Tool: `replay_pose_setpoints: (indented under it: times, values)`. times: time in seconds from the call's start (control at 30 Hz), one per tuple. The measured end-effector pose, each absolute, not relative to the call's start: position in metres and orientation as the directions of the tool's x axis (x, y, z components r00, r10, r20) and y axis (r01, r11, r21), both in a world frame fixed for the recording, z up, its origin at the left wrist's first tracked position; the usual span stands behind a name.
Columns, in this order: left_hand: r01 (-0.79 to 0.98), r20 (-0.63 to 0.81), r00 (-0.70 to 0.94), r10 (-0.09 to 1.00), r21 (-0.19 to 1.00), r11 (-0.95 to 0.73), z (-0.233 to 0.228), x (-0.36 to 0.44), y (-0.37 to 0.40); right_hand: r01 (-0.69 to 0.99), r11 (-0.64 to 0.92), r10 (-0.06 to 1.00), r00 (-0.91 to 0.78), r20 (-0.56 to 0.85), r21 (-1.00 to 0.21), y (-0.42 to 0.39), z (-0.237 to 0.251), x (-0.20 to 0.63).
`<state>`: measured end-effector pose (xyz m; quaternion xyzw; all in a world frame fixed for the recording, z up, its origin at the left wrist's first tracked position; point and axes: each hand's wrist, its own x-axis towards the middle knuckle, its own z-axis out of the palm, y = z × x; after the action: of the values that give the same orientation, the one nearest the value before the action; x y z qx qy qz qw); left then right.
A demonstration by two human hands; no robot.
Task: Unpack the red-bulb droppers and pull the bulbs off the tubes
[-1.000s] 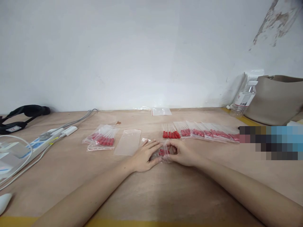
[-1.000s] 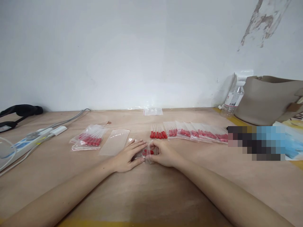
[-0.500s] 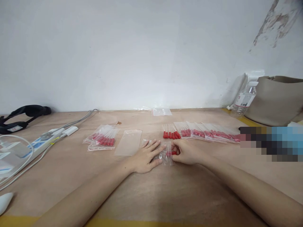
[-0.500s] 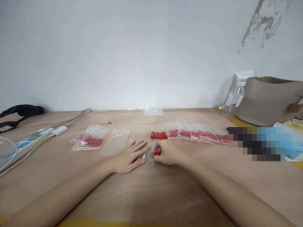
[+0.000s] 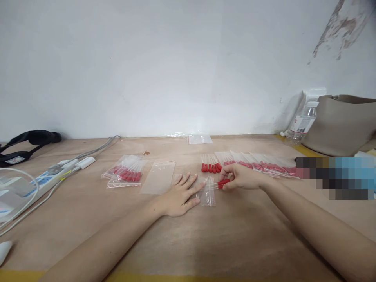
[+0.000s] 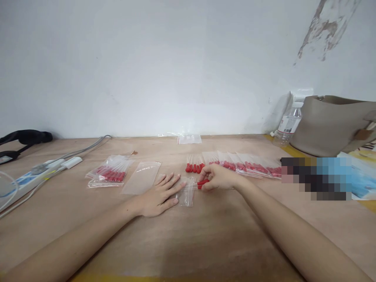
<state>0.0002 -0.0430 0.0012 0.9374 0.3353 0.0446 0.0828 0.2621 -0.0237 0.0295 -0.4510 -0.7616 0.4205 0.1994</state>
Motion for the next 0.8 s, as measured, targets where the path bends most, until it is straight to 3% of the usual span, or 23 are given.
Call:
replay_pose_setpoints:
  times: [0.1, 0.27, 0.33, 0.43, 0.53, 0.6, 0.7, 0.8]
  values:
    - [0.647, 0.067, 0.748, 0.660, 0.145, -0.748, 0.006, 0.003, -0.049, 0.390, 0.122, 0.867, -0.490, -0.093, -0.913, -0.015, 0.040, 0.280]
    - [0.694, 0.182, 0.681, 0.709, 0.144, -0.705, 0.018, 0.012, -0.056, 0.224, 0.036, 0.983, -0.183, -0.006, -0.974, -0.007, 0.059, 0.303]
    - [0.733, 0.257, 0.610, 0.749, 0.177, -0.657, 0.019, 0.014, -0.052, 0.187, 0.078, 0.996, -0.046, 0.071, -0.979, -0.003, 0.063, 0.303]
    - [0.781, 0.345, 0.492, 0.800, 0.231, -0.580, 0.017, 0.013, -0.042, 0.240, 0.258, 0.945, 0.137, 0.296, -0.936, 0.007, 0.059, 0.292]
    - [0.832, 0.307, 0.399, 0.864, 0.276, -0.482, 0.013, 0.008, -0.032, 0.463, 0.455, 0.820, 0.115, 0.561, -0.761, 0.017, 0.041, 0.272]
    - [0.865, 0.259, 0.352, 0.899, 0.277, -0.418, 0.012, 0.005, -0.029, 0.642, 0.542, 0.728, -0.037, 0.684, -0.542, 0.022, 0.027, 0.260]
    - [0.883, 0.188, 0.328, 0.926, 0.286, -0.371, 0.013, 0.003, -0.028, 0.745, 0.633, 0.638, -0.350, 0.686, -0.209, 0.025, 0.010, 0.250]
    - [0.869, 0.166, 0.349, 0.922, 0.310, -0.385, 0.012, 0.005, -0.031, 0.718, 0.695, 0.583, -0.545, 0.603, -0.024, 0.024, -0.001, 0.247]
